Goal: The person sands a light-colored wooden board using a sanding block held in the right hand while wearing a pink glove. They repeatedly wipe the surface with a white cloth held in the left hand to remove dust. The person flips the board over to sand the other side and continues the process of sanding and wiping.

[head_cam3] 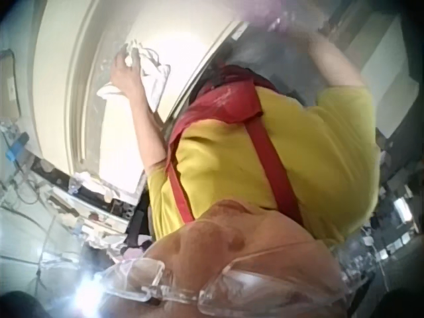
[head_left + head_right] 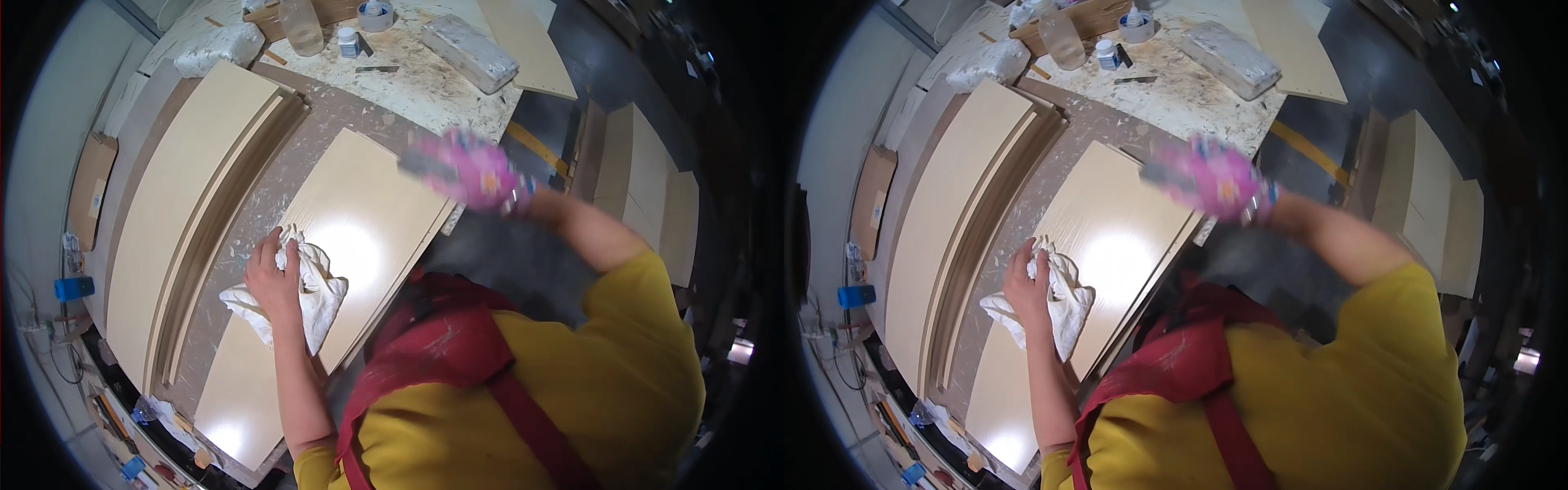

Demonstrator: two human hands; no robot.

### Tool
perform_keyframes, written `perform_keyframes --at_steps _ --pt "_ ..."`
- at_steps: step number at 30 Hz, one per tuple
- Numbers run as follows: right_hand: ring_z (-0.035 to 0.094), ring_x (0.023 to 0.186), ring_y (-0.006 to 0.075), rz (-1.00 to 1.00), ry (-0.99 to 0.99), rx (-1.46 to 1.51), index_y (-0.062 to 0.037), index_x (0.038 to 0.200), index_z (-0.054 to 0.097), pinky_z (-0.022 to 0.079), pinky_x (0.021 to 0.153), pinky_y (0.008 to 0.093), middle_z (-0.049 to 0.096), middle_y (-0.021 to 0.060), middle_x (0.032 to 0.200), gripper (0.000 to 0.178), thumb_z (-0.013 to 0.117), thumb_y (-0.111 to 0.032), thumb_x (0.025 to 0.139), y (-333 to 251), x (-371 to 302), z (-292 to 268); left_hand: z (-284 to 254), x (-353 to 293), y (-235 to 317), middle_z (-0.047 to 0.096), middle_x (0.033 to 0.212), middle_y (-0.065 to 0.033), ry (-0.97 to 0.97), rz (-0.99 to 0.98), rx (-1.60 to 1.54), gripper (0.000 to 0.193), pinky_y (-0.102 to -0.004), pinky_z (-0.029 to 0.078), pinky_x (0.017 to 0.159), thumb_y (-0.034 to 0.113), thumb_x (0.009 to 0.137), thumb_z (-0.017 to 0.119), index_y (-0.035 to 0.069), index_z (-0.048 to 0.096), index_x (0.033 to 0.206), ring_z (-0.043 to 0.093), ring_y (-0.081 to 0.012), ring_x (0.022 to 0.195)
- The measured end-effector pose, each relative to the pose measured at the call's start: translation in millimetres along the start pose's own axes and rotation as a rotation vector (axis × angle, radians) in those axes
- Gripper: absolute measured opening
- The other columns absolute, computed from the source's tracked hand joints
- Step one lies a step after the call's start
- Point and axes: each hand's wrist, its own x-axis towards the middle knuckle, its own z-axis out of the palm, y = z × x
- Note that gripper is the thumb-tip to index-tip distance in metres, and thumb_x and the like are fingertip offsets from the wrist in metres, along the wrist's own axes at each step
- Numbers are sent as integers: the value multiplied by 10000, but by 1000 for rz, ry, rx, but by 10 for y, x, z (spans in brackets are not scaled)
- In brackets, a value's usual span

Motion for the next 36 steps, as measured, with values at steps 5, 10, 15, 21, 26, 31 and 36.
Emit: perform_keyframes --at_steps 5,10,15,21,26,31,36 --pt "589 921 301 475 -133 298 -207 1383 490 534 736 384 561 145 1240 550 580 -428 888 -56 284 734 22 -45 -19 664 1081 -98 -15 26 6 316 -415 449 846 293 853 664 134 676 1125 624 -299 977" --pt "572 950 325 490 -224 547 -227 1412 450 510 824 395 554 189 1186 605 606 -442 868 -128 309 -81 -4 -35 -15 668 1069 -89 21 23 -25 285 -413 461 823 288 863 655 129 676 1098 631 -298 955" --pt "575 1011 371 580 -213 523 -211 1400 457 473 913 400 538 222 1199 586 568 -463 883 -56 161 327 -29 41 121 664 1076 -103 -41 -22 -17 262 -394 462 825 276 870 649 111 676 1071 623 -307 972" --pt "591 1035 391 633 -201 662 -221 1392 469 479 894 429 565 229 1160 591 543 -505 879 246 526 266 -244 -187 -87 674 1032 -118 252 -238 -417 164 -339 459 880 134 921 594 -3 665 977 627 -226 956" --pt "596 1025 357 553 -197 656 -183 1377 483 485 881 416 591 182 1150 594 559 -494 876 170 819 -122 -1128 -753 -441 606 1143 -164 -14 -87 -125 415 -424 373 1011 354 903 608 30 625 1161 527 -312 1141" --pt "621 1006 343 113 -243 652 -124 1203 603 529 862 440 645 174 1095 429 642 -297 812 -933 1683 482 -859 -1531 -254 403 1399 -185 -138 22 187 697 -577 247 1071 516 744 715 123 549 1295 316 -463 1310" --pt "629 994 342 -106 -164 729 -69 1065 659 528 822 479 663 182 943 358 621 -294 789 -1918 1888 113 -805 -1564 -249 439 1363 -181 -109 -52 220 626 -553 279 1054 332 697 772 139 580 1261 362 -440 1282"
